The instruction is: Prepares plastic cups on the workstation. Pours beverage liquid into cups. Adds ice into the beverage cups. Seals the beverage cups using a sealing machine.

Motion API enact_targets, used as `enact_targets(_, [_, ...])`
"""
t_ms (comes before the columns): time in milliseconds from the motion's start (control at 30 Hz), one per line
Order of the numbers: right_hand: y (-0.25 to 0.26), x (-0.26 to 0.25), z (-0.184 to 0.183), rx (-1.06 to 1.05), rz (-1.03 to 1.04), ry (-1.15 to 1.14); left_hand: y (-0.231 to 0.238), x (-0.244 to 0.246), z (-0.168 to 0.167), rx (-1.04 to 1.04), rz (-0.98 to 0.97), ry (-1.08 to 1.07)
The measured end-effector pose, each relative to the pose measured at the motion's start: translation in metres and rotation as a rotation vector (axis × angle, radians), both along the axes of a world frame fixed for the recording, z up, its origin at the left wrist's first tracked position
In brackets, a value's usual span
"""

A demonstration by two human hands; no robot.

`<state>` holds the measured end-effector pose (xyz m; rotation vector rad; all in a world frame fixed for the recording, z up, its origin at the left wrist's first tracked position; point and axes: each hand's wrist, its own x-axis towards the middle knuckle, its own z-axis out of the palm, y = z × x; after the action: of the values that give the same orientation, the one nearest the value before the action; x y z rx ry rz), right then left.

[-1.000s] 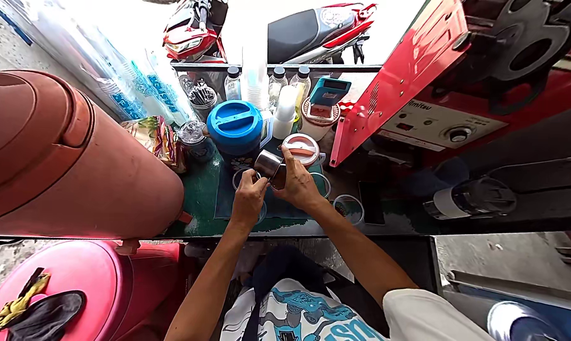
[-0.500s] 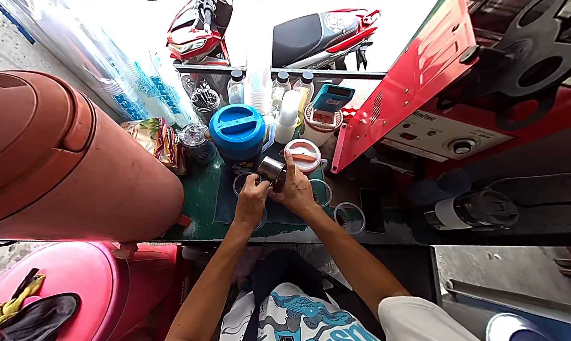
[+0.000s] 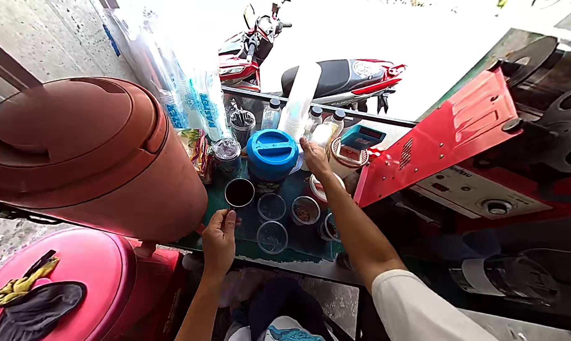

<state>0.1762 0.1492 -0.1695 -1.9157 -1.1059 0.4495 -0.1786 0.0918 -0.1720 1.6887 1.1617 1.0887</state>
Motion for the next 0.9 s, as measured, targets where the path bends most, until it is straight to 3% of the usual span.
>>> enact_targets(167, [0.041,-0.007,-0.044,0.273,-0.176,0.289,0.031,-0.010,-0.015,-0.114,0.084,0.014])
enact_targets(300, [0.049,-0.025,-0.033,0.306,-0.280,0.351,0.051,-0.009,-0.032,-0.167,0.099,0.051])
enact_targets(433, [0.063,-0.039,-0.001,0.422,-0.166,0.312,0.061,-0.013,-0.031,-0.194,0.097,0.125])
enact_targets(533, [0.068,-0.044,0.030,0.423,-0.064,0.198,0.065,-0.016,-0.028,-0.212,0.079,0.123])
enact_targets(900, [0.039,-0.099,0.138,0.123,0.148,-0.561,0.056,-0.026,-0.011,-0.236,-0.042,0.112])
